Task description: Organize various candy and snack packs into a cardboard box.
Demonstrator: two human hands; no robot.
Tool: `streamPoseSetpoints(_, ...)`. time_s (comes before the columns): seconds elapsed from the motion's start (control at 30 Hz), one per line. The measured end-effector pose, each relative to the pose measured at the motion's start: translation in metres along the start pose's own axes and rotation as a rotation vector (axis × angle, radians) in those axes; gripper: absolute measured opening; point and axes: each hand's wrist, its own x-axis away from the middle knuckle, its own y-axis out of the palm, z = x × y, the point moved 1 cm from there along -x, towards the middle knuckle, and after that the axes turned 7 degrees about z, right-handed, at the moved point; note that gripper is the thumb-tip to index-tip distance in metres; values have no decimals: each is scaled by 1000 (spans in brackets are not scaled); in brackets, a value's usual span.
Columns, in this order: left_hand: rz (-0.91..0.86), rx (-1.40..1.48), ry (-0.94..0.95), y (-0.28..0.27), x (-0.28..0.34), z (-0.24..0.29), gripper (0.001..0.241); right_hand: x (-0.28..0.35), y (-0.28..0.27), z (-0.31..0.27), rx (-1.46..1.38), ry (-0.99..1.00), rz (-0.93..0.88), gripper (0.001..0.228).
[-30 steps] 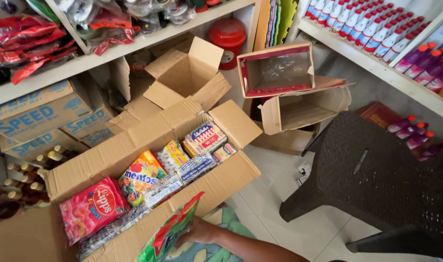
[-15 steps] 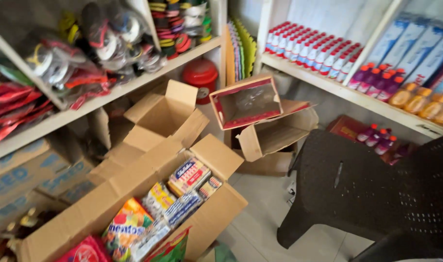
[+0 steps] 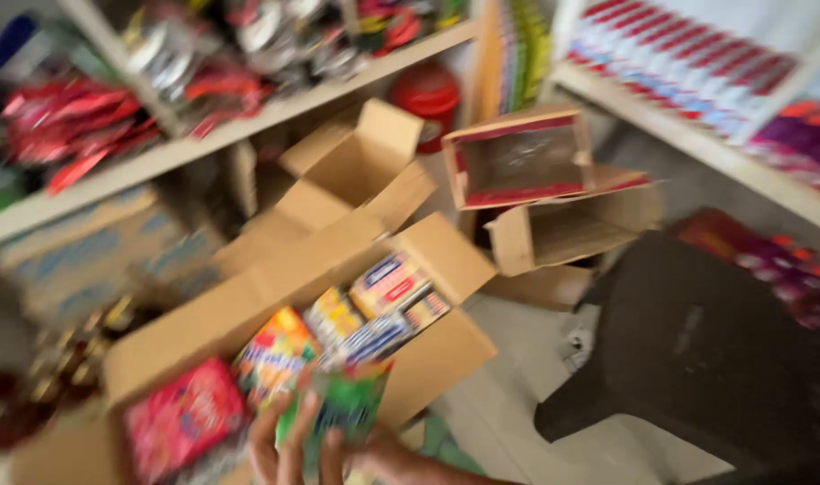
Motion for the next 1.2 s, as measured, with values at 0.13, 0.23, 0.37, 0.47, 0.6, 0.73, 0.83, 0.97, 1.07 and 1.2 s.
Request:
streamPoseSetpoints(0.13,84,-3,-253,5,-1,5,52,-39,-27,-2,-5,111,-28,22)
streamPoseSetpoints(0.23,184,287,-632,13,41,-31,72,-45,-29,-39,35,56,-69,23)
streamPoseSetpoints(0.37,318,889,-1079,38,54,-20,87,-39,-22,-84,93,-34,-91,25)
streamPoseSetpoints(0.47,303,1114,-1114,54,59,-13,79,-29,-26,-80,162,-126,-82,27)
streamPoseSetpoints(0.6,341,1317,-1169,65,80,-30,69,-19,-33,-83,229,-183,-172,33)
streamPoseSetpoints(0.73,382,1324,-1241,51,84,-40,62,-42,-97,-36,355,-227,-390,64)
streamPoseSetpoints(0.83,335,1218,-1246,33,109,-59,55,-66,-164,19,340,-177,-308,80)
streamPoseSetpoints(0.97,188,878,-1256,11,108,-65,53,-65,-103,-92,-48,-61,-263,82)
streamPoseSetpoints(1.07,85,687,-1259,4,83,-62,61,-77,-93,-110,104,-102,-293,71)
streamPoseSetpoints(1.2,-35,688,-1232,-2,65,-78,58,-94,-68,-107,115,-43,-321,60)
